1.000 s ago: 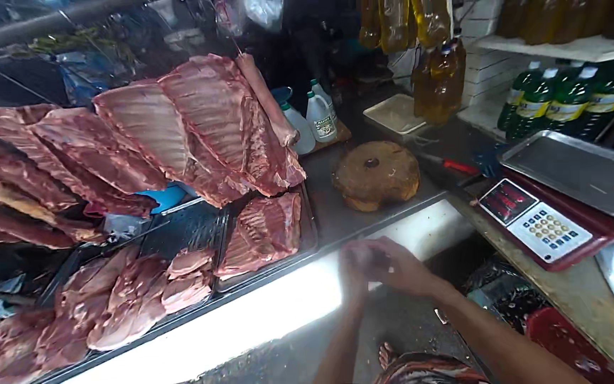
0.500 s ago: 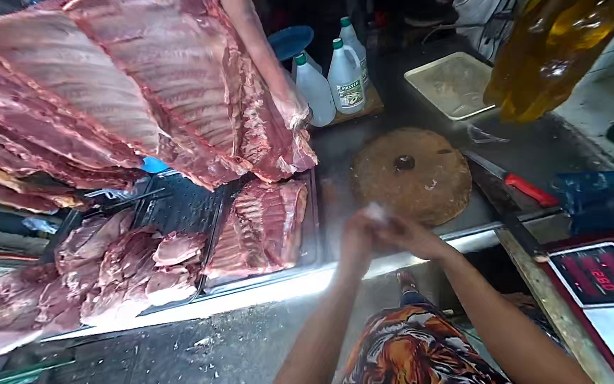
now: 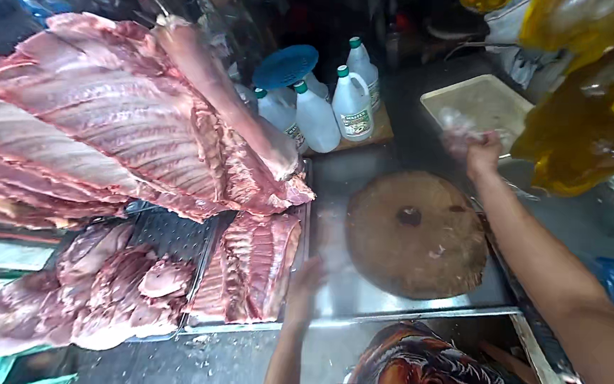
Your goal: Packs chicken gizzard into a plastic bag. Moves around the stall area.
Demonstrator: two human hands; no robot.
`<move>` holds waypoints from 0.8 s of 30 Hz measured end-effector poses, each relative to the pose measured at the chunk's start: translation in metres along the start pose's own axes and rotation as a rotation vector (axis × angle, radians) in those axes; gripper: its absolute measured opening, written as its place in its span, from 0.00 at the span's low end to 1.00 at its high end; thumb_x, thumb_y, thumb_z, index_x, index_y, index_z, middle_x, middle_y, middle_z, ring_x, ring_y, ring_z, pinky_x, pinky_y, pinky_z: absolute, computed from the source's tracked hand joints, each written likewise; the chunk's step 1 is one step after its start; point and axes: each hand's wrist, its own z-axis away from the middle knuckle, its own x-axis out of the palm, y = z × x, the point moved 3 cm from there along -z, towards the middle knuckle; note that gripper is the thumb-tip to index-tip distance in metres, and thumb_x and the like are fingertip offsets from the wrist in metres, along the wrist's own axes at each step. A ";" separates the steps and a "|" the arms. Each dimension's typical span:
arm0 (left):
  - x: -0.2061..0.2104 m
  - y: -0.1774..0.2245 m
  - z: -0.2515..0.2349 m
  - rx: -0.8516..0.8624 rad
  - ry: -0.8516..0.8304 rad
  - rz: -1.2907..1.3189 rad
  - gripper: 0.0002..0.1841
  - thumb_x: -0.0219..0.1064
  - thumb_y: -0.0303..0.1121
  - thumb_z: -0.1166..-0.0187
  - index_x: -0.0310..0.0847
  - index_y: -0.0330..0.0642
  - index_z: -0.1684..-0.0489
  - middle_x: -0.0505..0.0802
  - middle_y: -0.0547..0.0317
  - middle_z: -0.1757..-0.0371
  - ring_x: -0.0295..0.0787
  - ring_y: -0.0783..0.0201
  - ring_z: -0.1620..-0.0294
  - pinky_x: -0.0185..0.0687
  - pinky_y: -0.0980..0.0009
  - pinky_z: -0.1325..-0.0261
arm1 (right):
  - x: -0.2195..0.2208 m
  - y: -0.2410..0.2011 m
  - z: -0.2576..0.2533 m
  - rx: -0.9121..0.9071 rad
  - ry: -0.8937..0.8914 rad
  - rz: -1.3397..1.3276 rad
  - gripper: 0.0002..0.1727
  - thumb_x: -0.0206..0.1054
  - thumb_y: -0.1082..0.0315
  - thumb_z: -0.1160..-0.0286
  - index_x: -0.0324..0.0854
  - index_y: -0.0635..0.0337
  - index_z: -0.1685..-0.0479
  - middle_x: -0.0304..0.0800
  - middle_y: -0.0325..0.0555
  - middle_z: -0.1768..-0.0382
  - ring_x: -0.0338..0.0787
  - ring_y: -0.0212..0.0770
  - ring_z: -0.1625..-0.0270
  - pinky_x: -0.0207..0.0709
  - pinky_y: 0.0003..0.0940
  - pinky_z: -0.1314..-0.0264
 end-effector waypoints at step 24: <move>0.040 0.034 -0.012 0.327 -0.648 -0.514 0.16 0.50 0.26 0.11 0.80 0.25 0.39 0.95 0.51 0.44 0.94 0.64 0.43 0.91 0.64 0.37 | -0.088 0.021 0.337 -0.105 -0.382 0.266 0.14 0.62 0.63 0.15 0.88 0.64 0.48 0.93 0.49 0.56 0.92 0.37 0.58 0.88 0.36 0.50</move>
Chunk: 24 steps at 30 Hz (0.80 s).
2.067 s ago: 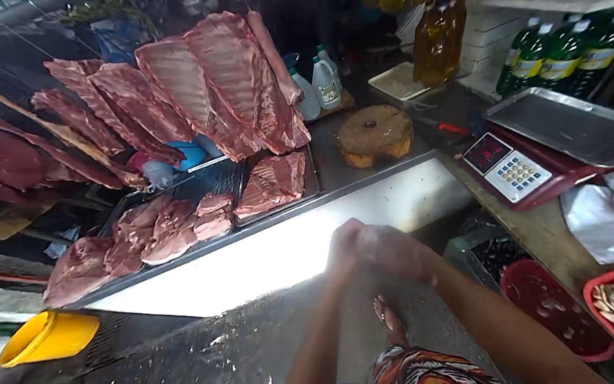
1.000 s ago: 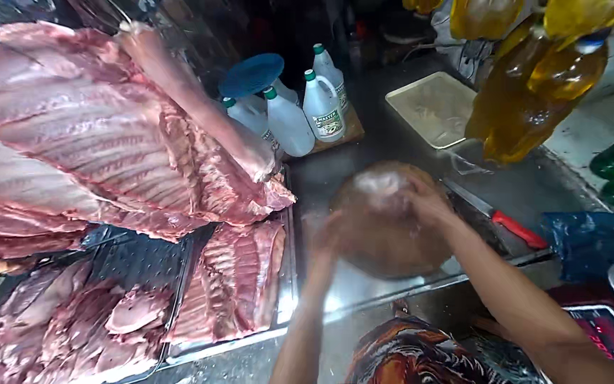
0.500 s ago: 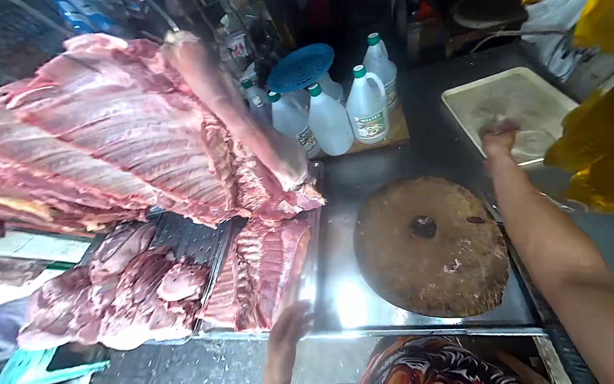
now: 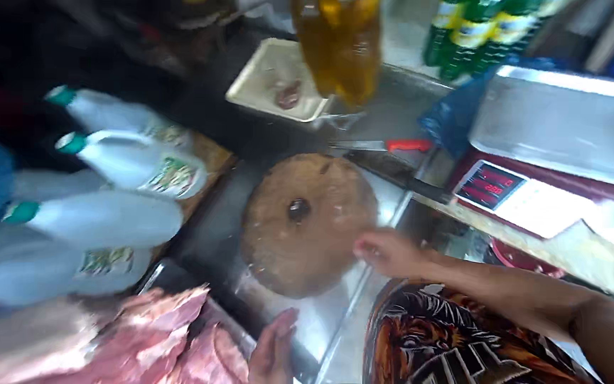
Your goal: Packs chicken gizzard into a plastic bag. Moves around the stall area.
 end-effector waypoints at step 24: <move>0.406 -0.259 0.008 -1.056 -0.548 0.742 0.57 0.09 0.73 0.21 0.57 0.35 0.10 0.78 0.38 0.18 0.79 0.48 0.20 0.77 0.54 0.21 | -0.137 0.462 0.396 1.228 -0.050 0.234 0.25 0.46 0.63 0.04 0.72 0.75 0.24 0.79 0.73 0.27 0.78 0.66 0.22 0.65 0.61 0.16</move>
